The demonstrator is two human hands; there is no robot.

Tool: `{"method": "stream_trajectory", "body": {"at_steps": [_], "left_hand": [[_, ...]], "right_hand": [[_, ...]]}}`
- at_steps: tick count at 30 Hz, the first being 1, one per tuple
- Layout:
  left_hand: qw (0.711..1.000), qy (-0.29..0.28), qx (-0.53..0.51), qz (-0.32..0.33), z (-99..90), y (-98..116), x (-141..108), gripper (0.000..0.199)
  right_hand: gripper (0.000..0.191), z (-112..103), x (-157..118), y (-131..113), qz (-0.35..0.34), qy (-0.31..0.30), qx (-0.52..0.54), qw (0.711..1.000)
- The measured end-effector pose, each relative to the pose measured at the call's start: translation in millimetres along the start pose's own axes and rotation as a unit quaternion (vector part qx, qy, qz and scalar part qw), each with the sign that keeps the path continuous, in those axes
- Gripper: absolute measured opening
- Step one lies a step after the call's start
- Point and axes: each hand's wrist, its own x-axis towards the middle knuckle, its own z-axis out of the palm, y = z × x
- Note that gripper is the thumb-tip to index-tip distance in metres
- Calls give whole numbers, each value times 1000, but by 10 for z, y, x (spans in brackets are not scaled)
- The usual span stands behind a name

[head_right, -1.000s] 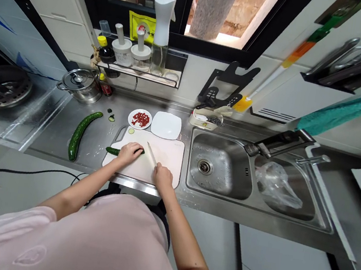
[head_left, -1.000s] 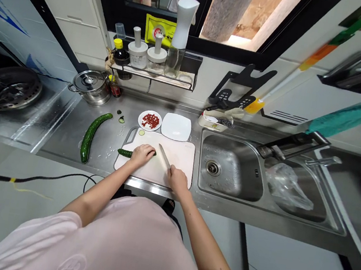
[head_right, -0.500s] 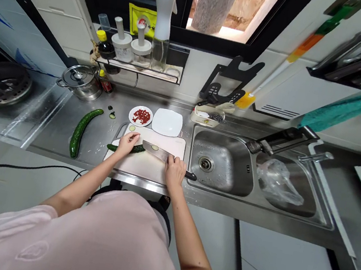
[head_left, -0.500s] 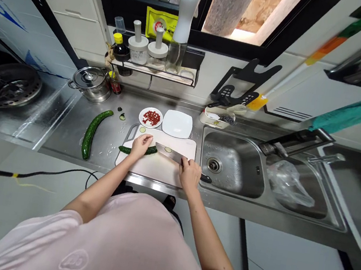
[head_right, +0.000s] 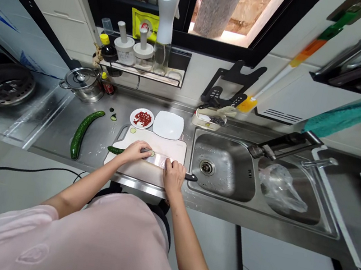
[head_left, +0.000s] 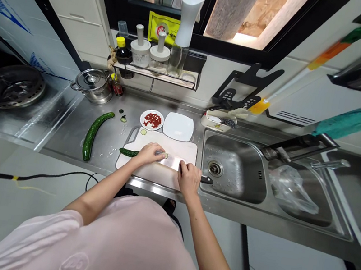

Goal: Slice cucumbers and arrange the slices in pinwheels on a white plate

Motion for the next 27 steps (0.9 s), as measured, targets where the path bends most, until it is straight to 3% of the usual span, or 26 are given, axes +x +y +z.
{"method": "stream_trajectory", "body": {"at_steps": [6, 9, 15, 19, 23, 27], "left_hand": [[999, -4, -37, -16, 2, 88, 22, 19], [996, 36, -68, -41, 41, 66, 57, 14], [960, 154, -98, -213, 30, -327, 183, 19], [938, 179, -41, -293, -64, -625, 255, 20], [925, 183, -6, -334, -103, -802, 313, 20], [925, 178, 38, -333, -94, -903, 371, 18]], "right_hand": [[28, 101, 0, 36, -6, 46, -5, 999], [28, 117, 7, 49, 1, 46, -2, 999], [33, 142, 4, 127, 24, 20, 7, 999], [34, 160, 4, 169, 36, 7, 6, 999], [35, 166, 13, 173, 40, 1, 8, 999], [34, 161, 17, 163, 47, -3, 11, 999]]}}
